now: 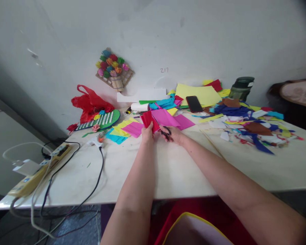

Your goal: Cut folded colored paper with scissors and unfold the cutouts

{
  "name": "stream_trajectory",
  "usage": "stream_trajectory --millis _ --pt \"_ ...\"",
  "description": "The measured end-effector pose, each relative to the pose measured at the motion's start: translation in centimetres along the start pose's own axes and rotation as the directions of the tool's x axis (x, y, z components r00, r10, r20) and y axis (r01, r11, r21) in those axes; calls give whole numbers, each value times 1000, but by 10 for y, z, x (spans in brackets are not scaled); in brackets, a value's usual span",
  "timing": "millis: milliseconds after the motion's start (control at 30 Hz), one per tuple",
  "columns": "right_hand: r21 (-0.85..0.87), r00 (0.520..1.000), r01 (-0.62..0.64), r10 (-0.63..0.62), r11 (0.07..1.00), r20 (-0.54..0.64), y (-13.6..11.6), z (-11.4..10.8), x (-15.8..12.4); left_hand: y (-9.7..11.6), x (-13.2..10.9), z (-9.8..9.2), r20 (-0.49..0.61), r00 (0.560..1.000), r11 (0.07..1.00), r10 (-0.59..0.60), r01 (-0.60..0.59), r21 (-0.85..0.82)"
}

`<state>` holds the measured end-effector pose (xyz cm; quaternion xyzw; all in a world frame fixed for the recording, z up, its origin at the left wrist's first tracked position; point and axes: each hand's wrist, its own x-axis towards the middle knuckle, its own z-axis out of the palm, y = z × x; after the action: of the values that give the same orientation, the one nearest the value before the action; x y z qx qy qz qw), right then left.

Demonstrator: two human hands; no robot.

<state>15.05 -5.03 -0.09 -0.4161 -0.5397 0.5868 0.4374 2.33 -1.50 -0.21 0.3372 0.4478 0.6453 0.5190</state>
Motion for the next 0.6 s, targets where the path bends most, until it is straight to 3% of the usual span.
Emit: stream_trajectory --millis 600 --pt "-70 999 44 -46 997 -20 -1 2 0 3 0 -2 -13 1000 1000 -4 4 2"
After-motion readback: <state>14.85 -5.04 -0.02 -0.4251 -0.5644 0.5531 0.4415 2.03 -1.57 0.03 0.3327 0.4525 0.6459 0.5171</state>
